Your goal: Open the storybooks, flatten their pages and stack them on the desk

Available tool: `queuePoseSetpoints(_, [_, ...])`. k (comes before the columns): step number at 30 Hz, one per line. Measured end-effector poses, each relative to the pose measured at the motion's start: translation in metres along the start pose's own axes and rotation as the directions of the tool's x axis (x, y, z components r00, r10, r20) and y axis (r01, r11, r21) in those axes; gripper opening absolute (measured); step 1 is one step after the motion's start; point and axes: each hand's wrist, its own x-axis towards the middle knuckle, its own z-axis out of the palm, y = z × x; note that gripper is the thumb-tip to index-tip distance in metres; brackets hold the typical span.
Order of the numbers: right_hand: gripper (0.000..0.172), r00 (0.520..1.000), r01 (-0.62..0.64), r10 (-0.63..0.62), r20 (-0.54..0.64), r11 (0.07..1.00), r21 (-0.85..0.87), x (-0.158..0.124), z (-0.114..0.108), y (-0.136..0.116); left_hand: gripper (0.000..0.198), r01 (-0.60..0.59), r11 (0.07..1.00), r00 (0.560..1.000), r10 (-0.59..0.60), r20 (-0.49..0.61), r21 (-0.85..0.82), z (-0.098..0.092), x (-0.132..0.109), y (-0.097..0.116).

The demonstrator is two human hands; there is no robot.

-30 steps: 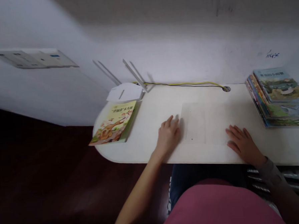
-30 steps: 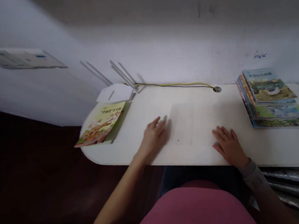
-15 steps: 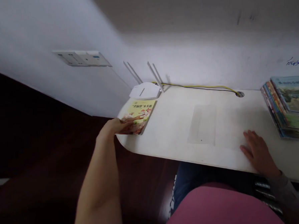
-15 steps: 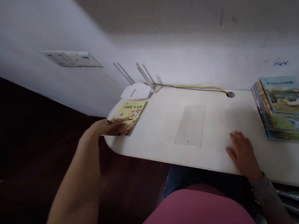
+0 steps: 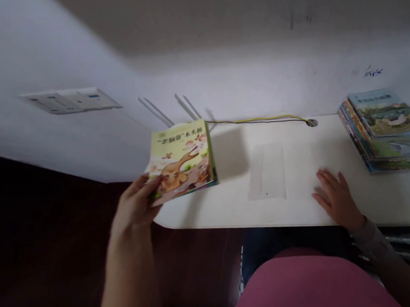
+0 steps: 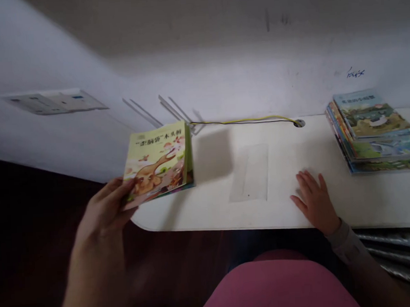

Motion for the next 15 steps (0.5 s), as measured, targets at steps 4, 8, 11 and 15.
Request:
queuePoseSetpoints(4, [0.077,0.997,-0.009,-0.034,0.063,0.815,0.58,0.017,0.005,-0.047,0.046,0.054,0.976,0.946,0.018,0.323,-0.211,0.1,-0.049,-0.041])
queuePoseSetpoints(8, [0.061,0.99,-0.073,0.138,-0.011,0.586,0.807,0.023,0.015,-0.069,0.045,0.096,0.941,0.886,0.067,0.458,-0.323,0.19,-0.095,-0.093])
queuePoseSetpoints(11, [0.049,0.873,-0.246,0.471,-0.127,0.65,0.719,0.022,0.019,-0.061,0.041,0.003,0.992,0.772,0.08,0.63,-0.128,0.213,-0.101,-0.112])
queuePoseSetpoints(15, [0.057,0.778,-0.368,0.602,-0.18,0.668,0.647,0.02,0.023,-0.04,0.036,-0.598,0.763,0.627,0.252,0.737,0.247,0.197,-0.081,-0.115])
